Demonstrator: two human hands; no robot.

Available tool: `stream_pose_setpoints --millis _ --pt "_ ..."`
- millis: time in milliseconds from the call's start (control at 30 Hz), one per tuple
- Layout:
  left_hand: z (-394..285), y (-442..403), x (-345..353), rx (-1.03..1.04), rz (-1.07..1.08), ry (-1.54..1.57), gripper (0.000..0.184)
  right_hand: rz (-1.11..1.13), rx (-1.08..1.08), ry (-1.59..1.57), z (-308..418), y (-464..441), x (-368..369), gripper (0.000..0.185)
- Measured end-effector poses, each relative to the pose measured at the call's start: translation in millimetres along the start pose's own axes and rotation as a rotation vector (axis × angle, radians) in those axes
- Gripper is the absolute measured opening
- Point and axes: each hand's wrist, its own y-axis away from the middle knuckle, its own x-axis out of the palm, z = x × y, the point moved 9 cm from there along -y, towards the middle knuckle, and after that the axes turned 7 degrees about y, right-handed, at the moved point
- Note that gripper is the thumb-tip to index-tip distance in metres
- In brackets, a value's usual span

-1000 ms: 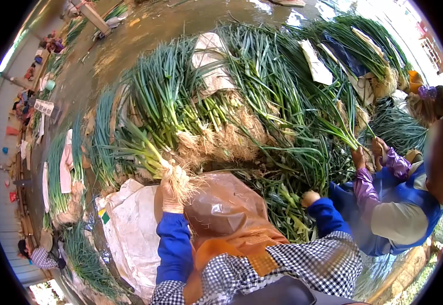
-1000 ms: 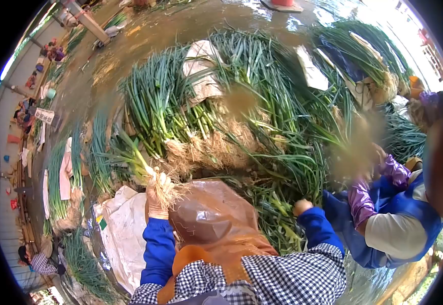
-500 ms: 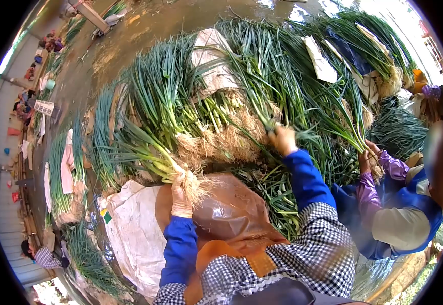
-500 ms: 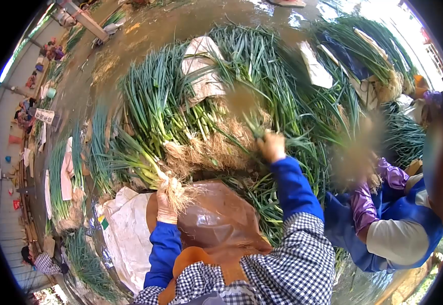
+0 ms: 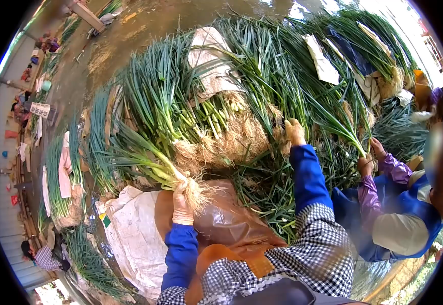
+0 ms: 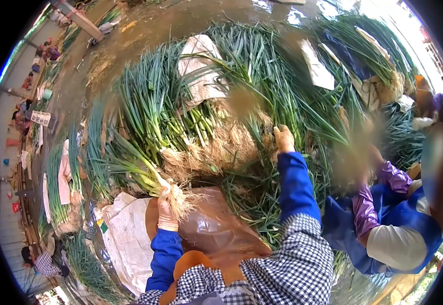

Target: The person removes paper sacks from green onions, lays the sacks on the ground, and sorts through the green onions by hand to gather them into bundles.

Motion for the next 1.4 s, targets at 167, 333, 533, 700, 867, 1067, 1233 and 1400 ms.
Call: stream_pose_setpoints --millis 167,333,533,700,867,1067,1233,1400 --pt "0.7 -0.9 -7.0 -0.025 -0.025 0.031 0.030 0.359 0.313 -0.392 -62.2 -50.4 118.4 0.054" --pt "-0.1 -4.0 0.7 -0.026 0.049 0.034 0.032 0.451 -0.086 -0.980 90.4 -35.3 33.6 0.030" --pt "-1.0 -4.9 17.1 0.015 0.067 -0.003 0.032 0.426 -0.336 -1.081 238.4 18.3 -52.3 0.039" --pt "-1.2 -7.8 9.7 0.038 0.062 -0.037 0.029 0.558 -0.369 -0.643 264.2 82.7 -16.8 0.057" --pt "-6.5 7.5 17.0 -0.037 0.219 0.134 0.025 0.370 -0.399 0.037 191.9 70.4 28.5 0.040" --pt "67.6 60.5 63.5 -0.149 0.247 -0.005 0.020 0.586 -0.194 -0.672 194.3 105.2 -17.3 0.020" --pt "137.0 45.4 35.0 -0.247 0.138 0.133 0.018 0.659 -0.119 -0.837 202.1 169.8 -2.7 0.018" --pt "151.8 52.8 29.8 -0.246 0.035 -0.032 0.017 0.588 -0.108 -0.795 183.1 192.3 26.6 0.025"
